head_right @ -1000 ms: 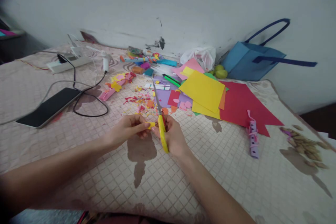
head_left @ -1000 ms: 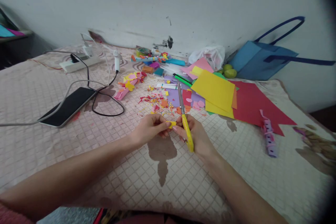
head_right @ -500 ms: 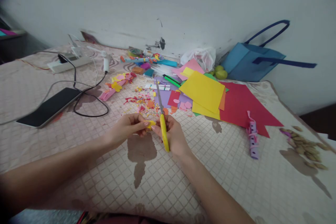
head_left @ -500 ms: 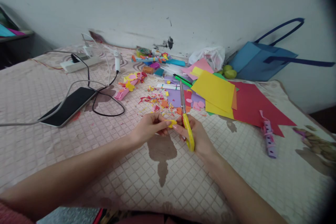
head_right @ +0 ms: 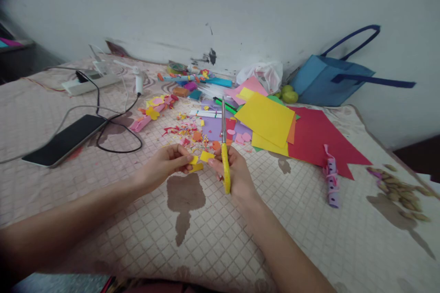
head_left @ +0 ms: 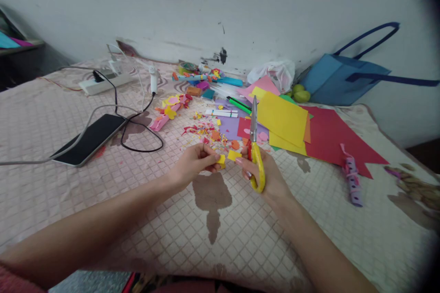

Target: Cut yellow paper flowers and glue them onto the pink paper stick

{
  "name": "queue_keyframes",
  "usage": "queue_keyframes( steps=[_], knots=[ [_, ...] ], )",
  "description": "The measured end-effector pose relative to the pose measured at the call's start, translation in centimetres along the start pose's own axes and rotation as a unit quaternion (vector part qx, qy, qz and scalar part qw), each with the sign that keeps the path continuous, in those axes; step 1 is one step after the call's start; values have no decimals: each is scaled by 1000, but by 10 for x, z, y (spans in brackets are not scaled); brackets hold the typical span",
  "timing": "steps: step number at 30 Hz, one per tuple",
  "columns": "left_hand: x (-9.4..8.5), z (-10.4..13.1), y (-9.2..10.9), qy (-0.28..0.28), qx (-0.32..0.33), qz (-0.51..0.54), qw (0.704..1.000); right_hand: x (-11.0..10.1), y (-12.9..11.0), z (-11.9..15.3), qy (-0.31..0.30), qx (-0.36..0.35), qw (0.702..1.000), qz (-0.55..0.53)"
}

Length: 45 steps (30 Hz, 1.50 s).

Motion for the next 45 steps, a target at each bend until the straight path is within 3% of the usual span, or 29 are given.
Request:
queue_keyframes(
  steps=[4,9,17,32,45],
  knots=[
    [0,1,2,-24,28,-40,999,-1,0,0,-38,17,999,0],
    [3,2,2,-62,-15,-101,993,4,1,1,-85,23,996,29],
    [1,3,-1,-61,11,-196,979,5,6,1,-66,23,997,25],
    [0,2,-2,-14,74,-234,969,7,8,2,-52,1,999,-5],
    [1,4,5,-18,4,-125,992,8,9,4,-47,-5,999,15]
  ],
)
Point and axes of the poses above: each hand's wrist, its own z-axis away from the middle knuckle, its own x-axis out of the palm, y = z × x, the point moved 1 cm from there along -z, towards the middle knuckle, and after that the axes turned 8 degrees about -x, right-handed, at the moved point
